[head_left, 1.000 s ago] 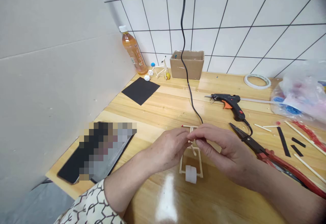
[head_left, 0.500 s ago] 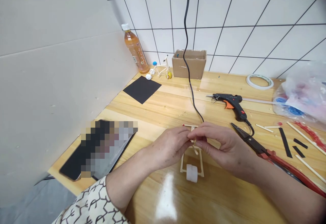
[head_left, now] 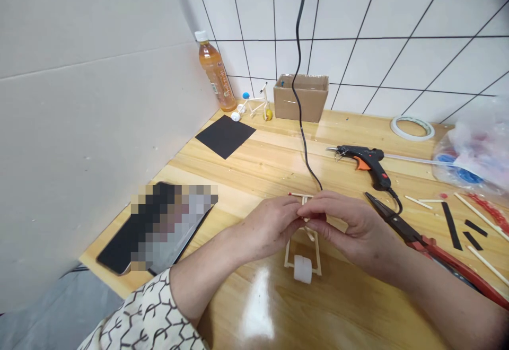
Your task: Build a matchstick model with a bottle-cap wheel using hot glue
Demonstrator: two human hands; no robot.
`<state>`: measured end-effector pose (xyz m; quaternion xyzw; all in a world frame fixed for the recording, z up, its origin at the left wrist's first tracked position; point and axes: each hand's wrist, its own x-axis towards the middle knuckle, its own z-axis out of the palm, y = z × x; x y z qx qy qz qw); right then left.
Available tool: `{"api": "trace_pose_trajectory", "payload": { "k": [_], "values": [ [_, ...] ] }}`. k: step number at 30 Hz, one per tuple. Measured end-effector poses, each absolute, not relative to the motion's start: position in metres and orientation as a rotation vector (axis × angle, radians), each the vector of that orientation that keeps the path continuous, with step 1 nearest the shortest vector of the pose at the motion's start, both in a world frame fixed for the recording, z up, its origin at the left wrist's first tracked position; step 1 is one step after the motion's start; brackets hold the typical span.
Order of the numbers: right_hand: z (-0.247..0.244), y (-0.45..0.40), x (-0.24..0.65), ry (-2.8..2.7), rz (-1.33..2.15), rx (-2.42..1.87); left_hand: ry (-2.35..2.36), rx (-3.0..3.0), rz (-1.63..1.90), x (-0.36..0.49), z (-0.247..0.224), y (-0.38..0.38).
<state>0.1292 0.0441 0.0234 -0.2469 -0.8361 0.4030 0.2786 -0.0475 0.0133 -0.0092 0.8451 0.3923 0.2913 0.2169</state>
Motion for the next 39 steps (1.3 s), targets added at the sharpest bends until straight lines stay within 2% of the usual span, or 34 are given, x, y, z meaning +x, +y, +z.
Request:
{"api": "trace_pose_trajectory", "payload": {
  "k": [15, 27, 39],
  "values": [
    [0.017, 0.046, 0.137, -2.370, 0.976, -0.745, 1.338, 2.184, 0.489, -0.060, 0.006, 0.018],
    [0.014, 0.044, 0.138, -2.378, 0.900, -0.757, 1.307, 2.105, 0.524, -0.059, -0.004, 0.015],
    [0.007, 0.043, 0.143, -2.300, 0.892, -0.949, 1.278, 2.023, 0.492, -0.056, -0.004, 0.014]
  ]
}}
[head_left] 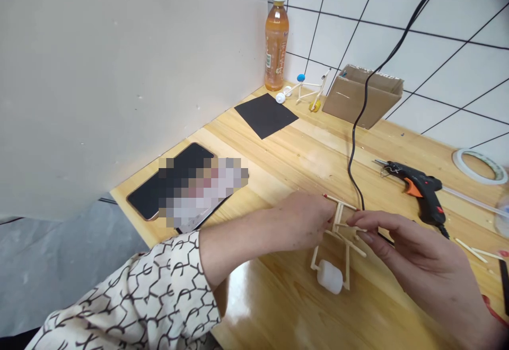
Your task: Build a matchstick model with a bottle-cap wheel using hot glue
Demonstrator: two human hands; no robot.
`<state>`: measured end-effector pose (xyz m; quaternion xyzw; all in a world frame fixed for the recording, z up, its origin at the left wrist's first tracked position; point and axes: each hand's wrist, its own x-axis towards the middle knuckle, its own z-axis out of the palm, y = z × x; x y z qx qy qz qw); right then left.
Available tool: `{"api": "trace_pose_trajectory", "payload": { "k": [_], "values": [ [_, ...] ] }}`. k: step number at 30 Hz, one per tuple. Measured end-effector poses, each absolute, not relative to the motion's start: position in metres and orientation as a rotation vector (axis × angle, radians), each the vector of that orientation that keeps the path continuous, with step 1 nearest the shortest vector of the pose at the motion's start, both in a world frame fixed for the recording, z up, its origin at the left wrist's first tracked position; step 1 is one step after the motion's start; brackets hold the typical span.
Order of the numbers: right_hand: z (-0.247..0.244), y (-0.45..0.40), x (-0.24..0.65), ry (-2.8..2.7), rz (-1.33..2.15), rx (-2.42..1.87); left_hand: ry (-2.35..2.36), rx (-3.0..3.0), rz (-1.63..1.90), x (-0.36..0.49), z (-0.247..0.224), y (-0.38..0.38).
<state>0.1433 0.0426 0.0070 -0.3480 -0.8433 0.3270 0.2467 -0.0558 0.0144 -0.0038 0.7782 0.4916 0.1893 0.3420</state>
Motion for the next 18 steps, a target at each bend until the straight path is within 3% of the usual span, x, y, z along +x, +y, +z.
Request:
{"api": "trace_pose_trajectory", "payload": {
  "k": [18],
  "values": [
    [0.0107, 0.0448, 0.1452, -2.283, 0.865, -0.945, 1.341, 2.076, 0.423, -0.0531, -0.0007, 0.0122]
  ]
}}
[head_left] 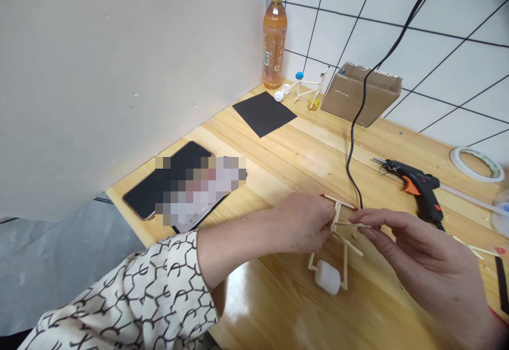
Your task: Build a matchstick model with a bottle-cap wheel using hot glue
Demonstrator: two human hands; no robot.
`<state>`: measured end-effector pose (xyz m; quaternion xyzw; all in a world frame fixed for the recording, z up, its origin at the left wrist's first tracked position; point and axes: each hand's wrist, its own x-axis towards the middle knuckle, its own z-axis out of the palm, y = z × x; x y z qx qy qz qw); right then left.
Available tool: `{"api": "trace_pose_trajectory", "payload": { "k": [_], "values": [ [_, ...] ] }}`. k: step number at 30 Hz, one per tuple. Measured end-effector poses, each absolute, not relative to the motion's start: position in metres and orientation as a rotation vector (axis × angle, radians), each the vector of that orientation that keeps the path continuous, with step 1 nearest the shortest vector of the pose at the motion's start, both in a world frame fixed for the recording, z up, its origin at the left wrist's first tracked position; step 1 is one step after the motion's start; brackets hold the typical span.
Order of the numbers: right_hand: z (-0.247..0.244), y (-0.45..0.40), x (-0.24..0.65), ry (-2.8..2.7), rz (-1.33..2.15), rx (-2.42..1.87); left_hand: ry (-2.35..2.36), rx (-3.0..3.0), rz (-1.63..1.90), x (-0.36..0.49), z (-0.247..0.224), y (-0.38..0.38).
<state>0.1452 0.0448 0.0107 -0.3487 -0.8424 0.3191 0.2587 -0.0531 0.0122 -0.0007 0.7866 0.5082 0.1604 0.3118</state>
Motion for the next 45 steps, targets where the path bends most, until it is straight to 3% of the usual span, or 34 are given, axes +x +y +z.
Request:
{"api": "trace_pose_trajectory", "payload": {
  "k": [16, 45],
  "values": [
    [0.011, 0.038, 0.141, -2.235, 0.886, -0.993, 1.387, 2.052, 0.342, -0.051, 0.003, 0.013],
    [0.002, 0.042, 0.144, -2.372, 0.758, -0.813, 1.313, 1.937, 0.517, -0.056, 0.002, 0.013]
  ]
}}
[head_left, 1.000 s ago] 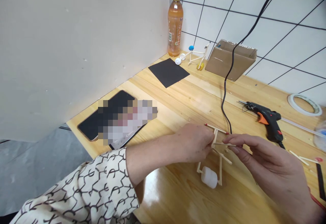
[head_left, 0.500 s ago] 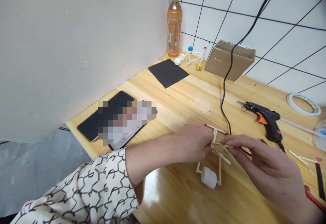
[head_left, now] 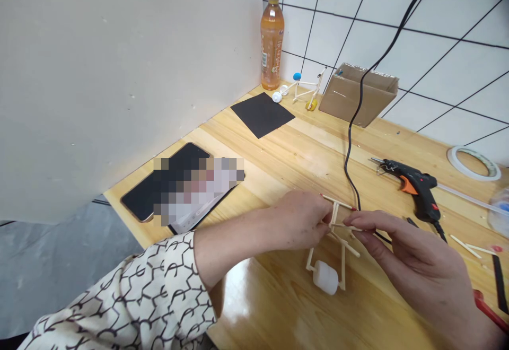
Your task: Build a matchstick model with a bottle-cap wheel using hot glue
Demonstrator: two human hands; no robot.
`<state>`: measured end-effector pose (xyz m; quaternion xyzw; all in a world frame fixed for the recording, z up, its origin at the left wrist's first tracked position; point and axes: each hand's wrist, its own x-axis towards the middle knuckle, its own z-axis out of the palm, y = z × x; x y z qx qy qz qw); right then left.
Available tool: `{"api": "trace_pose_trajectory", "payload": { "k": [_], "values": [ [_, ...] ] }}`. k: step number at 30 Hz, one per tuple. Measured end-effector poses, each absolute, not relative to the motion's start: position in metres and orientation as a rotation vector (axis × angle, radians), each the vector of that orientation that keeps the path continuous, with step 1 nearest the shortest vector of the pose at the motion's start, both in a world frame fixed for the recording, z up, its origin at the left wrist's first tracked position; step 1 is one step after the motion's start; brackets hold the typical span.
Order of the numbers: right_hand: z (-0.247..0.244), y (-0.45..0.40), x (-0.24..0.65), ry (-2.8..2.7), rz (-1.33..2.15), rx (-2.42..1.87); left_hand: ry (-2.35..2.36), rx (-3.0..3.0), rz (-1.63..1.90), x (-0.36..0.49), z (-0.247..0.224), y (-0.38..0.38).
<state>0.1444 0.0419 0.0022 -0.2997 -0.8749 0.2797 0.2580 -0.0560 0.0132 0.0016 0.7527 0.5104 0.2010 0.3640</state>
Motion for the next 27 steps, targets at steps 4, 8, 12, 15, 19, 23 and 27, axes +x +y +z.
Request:
{"api": "trace_pose_trajectory", "payload": {
  "k": [4, 8, 12, 15, 19, 23, 27],
  "values": [
    [0.003, 0.042, 0.145, -2.374, 0.769, -0.800, 1.364, 1.876, 0.566, -0.055, 0.002, 0.014],
    [0.002, 0.043, 0.146, -2.375, 0.773, -0.786, 1.341, 1.787, 0.725, -0.052, 0.000, 0.014],
    [0.000, 0.044, 0.147, -2.388, 0.760, -0.771, 1.293, 1.711, 0.811, -0.050, -0.004, 0.013],
    [0.000, 0.044, 0.147, -2.384, 0.759, -0.754, 1.252, 1.712, 0.834, -0.049, -0.006, 0.014],
    [0.000, 0.045, 0.146, -2.384, 0.757, -0.739, 1.179, 1.729, 0.856, -0.047, -0.008, 0.015],
    [0.001, 0.045, 0.144, -2.392, 0.716, -0.727, 1.146, 1.793, 0.862, -0.046, -0.009, 0.016],
    [0.002, 0.045, 0.143, -2.383, 0.717, -0.713, 1.149, 1.858, 0.916, -0.045, -0.009, 0.016]
  ]
}}
